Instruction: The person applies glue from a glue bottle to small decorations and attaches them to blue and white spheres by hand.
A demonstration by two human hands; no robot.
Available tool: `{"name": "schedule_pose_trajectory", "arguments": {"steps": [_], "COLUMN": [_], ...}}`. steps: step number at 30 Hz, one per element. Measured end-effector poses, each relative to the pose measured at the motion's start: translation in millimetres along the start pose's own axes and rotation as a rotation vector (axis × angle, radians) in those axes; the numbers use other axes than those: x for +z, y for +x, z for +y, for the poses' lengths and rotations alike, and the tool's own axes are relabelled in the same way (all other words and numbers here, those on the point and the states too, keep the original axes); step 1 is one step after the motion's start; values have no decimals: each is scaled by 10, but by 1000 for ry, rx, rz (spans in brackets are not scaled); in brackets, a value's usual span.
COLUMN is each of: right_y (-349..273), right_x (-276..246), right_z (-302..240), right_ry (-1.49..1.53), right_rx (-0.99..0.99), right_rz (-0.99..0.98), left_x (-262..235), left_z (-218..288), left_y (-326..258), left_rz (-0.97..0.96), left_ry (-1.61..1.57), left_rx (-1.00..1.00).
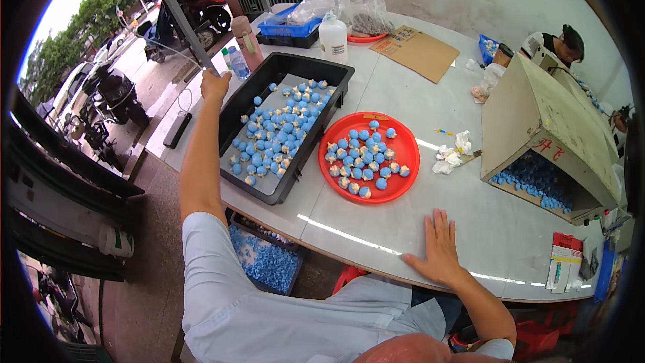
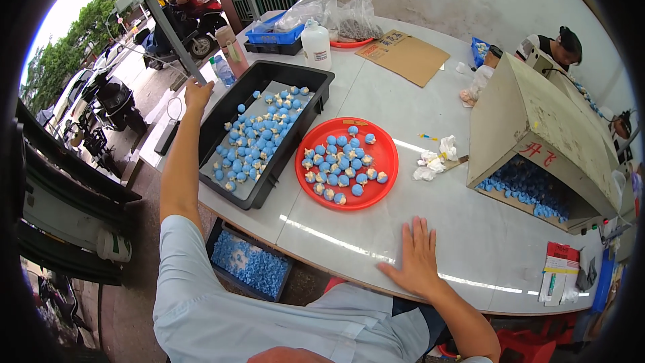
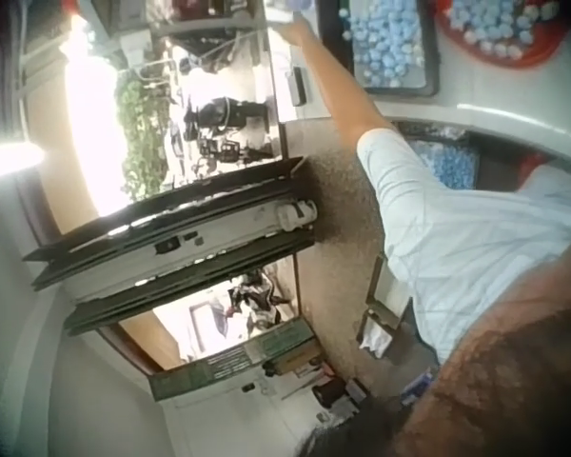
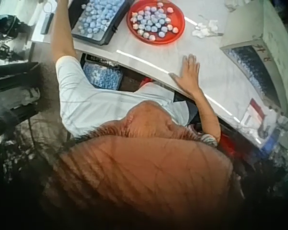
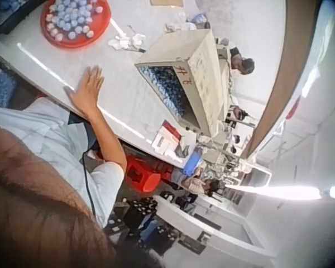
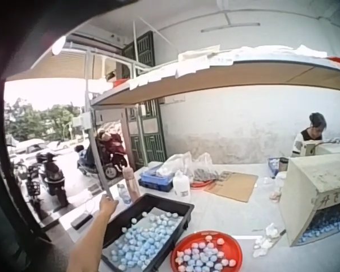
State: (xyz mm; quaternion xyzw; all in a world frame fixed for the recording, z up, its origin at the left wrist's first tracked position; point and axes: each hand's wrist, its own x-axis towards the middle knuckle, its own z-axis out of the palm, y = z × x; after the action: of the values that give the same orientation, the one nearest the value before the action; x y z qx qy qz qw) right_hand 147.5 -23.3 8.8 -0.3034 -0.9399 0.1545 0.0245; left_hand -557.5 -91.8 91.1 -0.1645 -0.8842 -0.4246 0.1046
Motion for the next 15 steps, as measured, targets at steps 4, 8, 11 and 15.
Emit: {"name": "schedule_pose_trajectory", "arguments": {"steps": [4,8,11,15], "right_y": [-42,-40,-70,48], "right_x": [5,52,37,73], "right_z": [-97,-128,-170,-178], "right_ry": [-93,-134,-158,-88], "right_rx": [4,-9,28,-11], "right_rz": [-132,-130,-128,-121], "left_x": [350,634,1006,534], "left_z": [-32,-300,-261,-792], "left_y": [378,896,1089,2016], "left_rz": [-19,5,-92,26], "left_ry": [85,65,16,85], "left_rx": [11,153,212,516]}}
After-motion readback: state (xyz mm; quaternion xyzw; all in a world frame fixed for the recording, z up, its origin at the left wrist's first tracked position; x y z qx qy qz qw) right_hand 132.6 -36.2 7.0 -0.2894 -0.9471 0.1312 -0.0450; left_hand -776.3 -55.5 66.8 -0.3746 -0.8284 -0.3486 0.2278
